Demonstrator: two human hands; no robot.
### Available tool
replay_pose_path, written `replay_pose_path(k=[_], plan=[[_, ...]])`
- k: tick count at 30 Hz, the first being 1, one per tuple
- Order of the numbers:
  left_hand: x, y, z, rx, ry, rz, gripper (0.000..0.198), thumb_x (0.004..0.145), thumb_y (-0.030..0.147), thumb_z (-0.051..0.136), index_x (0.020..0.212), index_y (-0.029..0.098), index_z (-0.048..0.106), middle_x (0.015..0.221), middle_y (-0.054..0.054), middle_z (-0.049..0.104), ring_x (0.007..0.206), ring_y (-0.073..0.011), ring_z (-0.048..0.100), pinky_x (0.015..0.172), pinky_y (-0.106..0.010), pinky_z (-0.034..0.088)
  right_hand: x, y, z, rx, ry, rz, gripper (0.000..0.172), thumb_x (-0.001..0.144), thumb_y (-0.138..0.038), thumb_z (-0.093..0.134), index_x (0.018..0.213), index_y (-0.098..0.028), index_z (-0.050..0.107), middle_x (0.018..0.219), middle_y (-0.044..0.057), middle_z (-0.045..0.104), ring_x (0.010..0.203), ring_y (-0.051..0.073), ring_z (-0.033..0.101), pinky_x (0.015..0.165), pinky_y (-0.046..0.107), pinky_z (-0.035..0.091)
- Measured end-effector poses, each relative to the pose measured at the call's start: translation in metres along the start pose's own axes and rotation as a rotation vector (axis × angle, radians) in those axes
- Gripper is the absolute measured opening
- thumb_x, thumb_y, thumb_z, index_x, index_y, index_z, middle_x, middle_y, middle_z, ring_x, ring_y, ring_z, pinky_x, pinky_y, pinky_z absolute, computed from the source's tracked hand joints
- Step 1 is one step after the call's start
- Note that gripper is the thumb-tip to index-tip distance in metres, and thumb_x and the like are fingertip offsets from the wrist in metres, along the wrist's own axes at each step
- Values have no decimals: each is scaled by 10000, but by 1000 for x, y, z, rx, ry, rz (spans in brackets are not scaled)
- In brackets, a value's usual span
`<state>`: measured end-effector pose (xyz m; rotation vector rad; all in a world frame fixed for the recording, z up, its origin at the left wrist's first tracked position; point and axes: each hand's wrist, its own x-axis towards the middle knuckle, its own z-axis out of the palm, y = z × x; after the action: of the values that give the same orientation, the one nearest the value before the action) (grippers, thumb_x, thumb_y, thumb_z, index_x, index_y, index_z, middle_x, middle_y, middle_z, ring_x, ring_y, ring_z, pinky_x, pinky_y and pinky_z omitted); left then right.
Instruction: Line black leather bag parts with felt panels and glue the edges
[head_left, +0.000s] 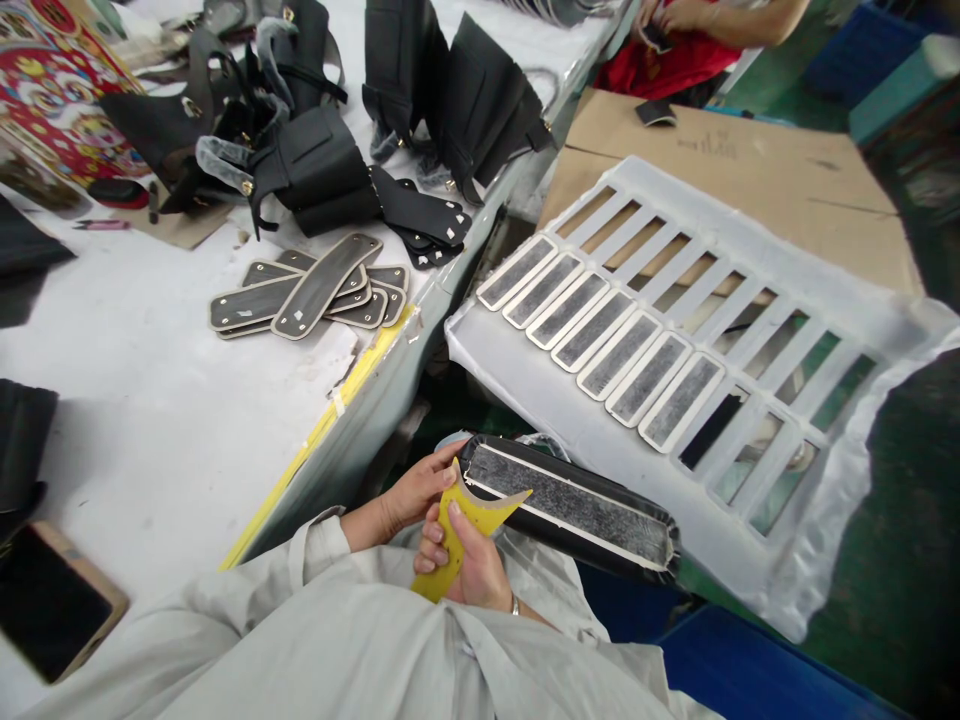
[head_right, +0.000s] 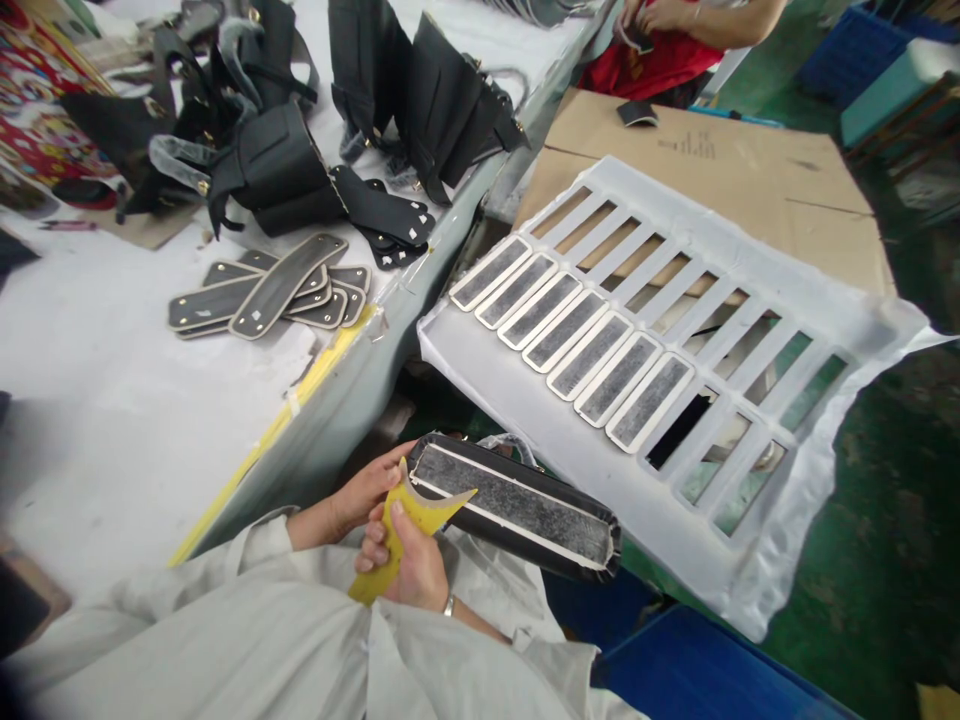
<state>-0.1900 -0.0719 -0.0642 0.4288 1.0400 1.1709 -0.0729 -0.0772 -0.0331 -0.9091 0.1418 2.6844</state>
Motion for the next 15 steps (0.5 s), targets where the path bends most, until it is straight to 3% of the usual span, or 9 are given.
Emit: replay_pose_path(k=[5, 9, 15], plan=[[-4, 0, 5, -68, 28, 3, 758, 639, 495, 728, 1286, 184, 485, 945, -74, 676, 857, -183, 629, 754, -260, 480, -6, 0, 3, -11, 24, -28, 371, 601, -437, 782, 758, -155, 599, 575, -63, 427, 445, 28, 271, 455, 181, 292], [-7, -3, 8, -100, 42, 40, 686, 686, 428, 719, 1277, 163, 492, 898, -64, 674, 760, -131, 619, 754, -237, 464, -11, -1, 3, -26, 24, -28, 361, 607, -417, 785, 761, -156, 590, 569, -68, 431, 441, 24, 282, 449, 176, 299], [-12, -6, 21, 8, 121, 88, 610, 764, 386, 661, 1306, 197, 457, 942, -47, 651, 712, -97, 586, 689, -205, 456, -20, -3, 3, -58, 79, -82, 370, 575, -400, 801, 741, -152, 582, 545, -73, 437, 421, 25, 293, 440, 183, 321]])
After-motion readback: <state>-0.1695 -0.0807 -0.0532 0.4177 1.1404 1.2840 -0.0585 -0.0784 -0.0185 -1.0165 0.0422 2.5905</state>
